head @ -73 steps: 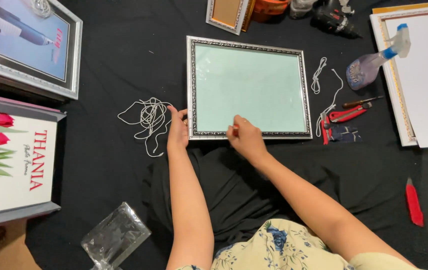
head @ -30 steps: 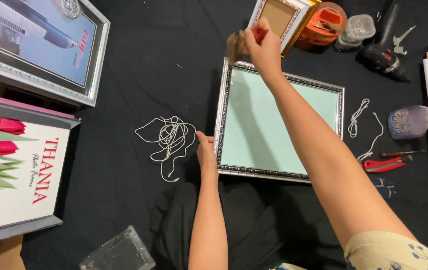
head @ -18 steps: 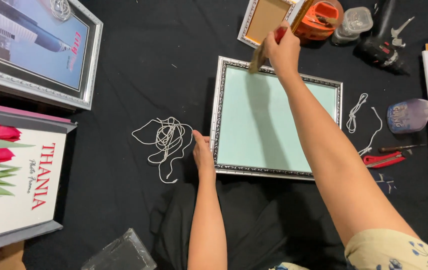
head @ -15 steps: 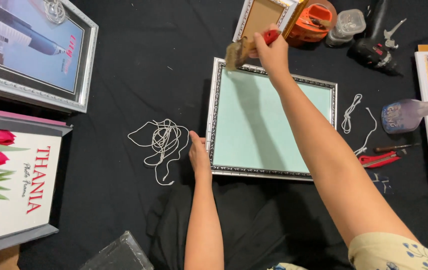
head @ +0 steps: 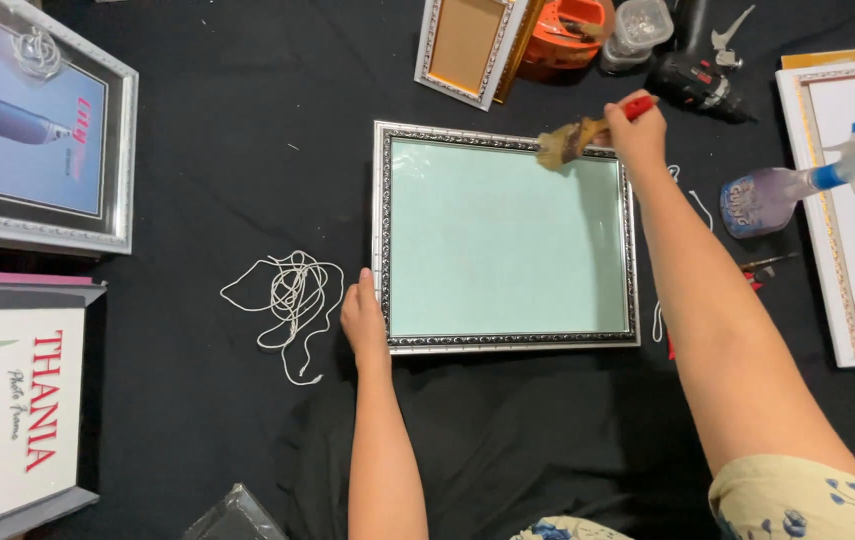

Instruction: The person wipes the glass surface of a silver picture frame with a brush, then flips the frame to show the back. They place the frame aside and pick up another frame with a wooden back, positioning it on the table.

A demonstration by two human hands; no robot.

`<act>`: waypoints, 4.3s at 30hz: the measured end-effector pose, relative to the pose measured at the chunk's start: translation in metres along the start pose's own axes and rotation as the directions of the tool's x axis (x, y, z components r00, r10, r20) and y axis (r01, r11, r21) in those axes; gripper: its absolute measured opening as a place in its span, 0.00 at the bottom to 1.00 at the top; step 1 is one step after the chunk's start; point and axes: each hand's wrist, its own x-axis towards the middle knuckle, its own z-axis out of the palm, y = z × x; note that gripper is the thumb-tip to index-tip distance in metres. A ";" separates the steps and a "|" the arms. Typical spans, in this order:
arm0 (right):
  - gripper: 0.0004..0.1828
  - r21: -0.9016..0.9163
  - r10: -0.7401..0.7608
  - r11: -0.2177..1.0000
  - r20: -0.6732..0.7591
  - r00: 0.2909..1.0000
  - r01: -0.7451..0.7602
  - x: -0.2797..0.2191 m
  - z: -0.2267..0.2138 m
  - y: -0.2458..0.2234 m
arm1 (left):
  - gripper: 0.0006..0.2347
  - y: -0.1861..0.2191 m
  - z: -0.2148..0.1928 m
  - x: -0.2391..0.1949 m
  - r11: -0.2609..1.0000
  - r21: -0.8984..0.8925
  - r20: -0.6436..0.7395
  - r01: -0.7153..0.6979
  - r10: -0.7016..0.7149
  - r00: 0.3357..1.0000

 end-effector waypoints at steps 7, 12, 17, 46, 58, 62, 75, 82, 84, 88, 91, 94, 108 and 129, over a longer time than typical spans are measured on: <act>0.10 -0.759 -0.417 0.644 -0.247 0.875 0.093 0.048 -0.096 0.070 | 0.21 -0.036 0.011 0.028 0.996 0.081 -0.014 -0.028 0.030 0.999; 0.12 -0.475 -0.344 0.875 -0.466 0.816 0.098 -0.027 -0.054 0.027 | 0.14 -0.043 0.017 0.039 0.997 0.067 -0.056 -0.024 0.028 0.998; 0.08 -0.497 -0.287 0.867 -0.455 0.843 0.027 -0.045 -0.074 0.082 | 0.15 -0.056 0.020 0.047 0.998 0.025 -0.057 -0.056 0.057 0.997; 0.11 -0.779 -0.241 0.577 0.124 0.963 0.245 -0.309 -0.078 0.060 | 0.31 -0.066 0.007 0.043 0.833 -0.522 0.269 0.181 -0.040 0.962; 0.11 -0.408 -0.342 0.765 0.400 0.851 0.499 -0.382 0.102 -0.051 | 0.45 -0.023 -0.029 -0.010 0.781 -0.527 0.549 0.335 0.011 0.836; 0.12 0.015 -0.218 0.973 0.366 0.905 0.228 -0.371 0.110 -0.095 | 0.45 0.000 -0.039 -0.035 0.742 -0.558 0.571 0.371 0.019 0.821; 0.10 -0.025 -0.139 0.983 0.553 0.821 0.183 -0.328 0.097 -0.119 | 0.46 -0.018 -0.024 -0.012 0.746 -0.574 0.516 0.339 0.008 0.857; 0.09 -0.057 -0.237 0.948 0.534 0.812 0.314 -0.268 0.144 -0.133 | 0.41 -0.041 0.012 0.007 0.946 -0.316 0.203 0.078 -0.013 0.979; 0.09 -0.062 -0.269 0.938 0.492 0.828 0.342 -0.250 0.156 -0.139 | 0.42 -0.026 0.008 -0.006 0.980 -0.199 0.105 0.011 0.010 0.994; 0.08 -0.072 -0.324 0.913 0.468 0.822 0.401 -0.200 0.184 -0.143 | 0.40 -0.012 0.002 -0.015 0.984 -0.179 0.081 0.021 -0.007 0.997; 0.11 -0.166 -0.295 0.907 0.407 0.865 0.387 -0.163 0.206 -0.147 | 0.34 0.020 -0.011 -0.034 0.995 -0.083 0.068 0.048 -0.043 0.997; 0.13 -0.185 -0.501 0.814 0.257 0.827 0.550 -0.114 0.231 -0.134 | 0.34 0.023 -0.010 -0.031 0.994 -0.080 0.067 0.069 -0.063 0.996; 0.11 0.154 -0.171 0.976 0.081 0.982 0.157 -0.094 0.185 -0.107 | 0.34 0.026 -0.007 -0.026 0.992 -0.033 0.034 0.125 -0.124 0.992; 0.11 -0.707 -0.380 0.699 -0.241 0.893 0.107 0.034 -0.079 0.068 | 0.37 0.015 -0.002 -0.024 0.998 -0.068 -0.041 -0.013 0.010 0.999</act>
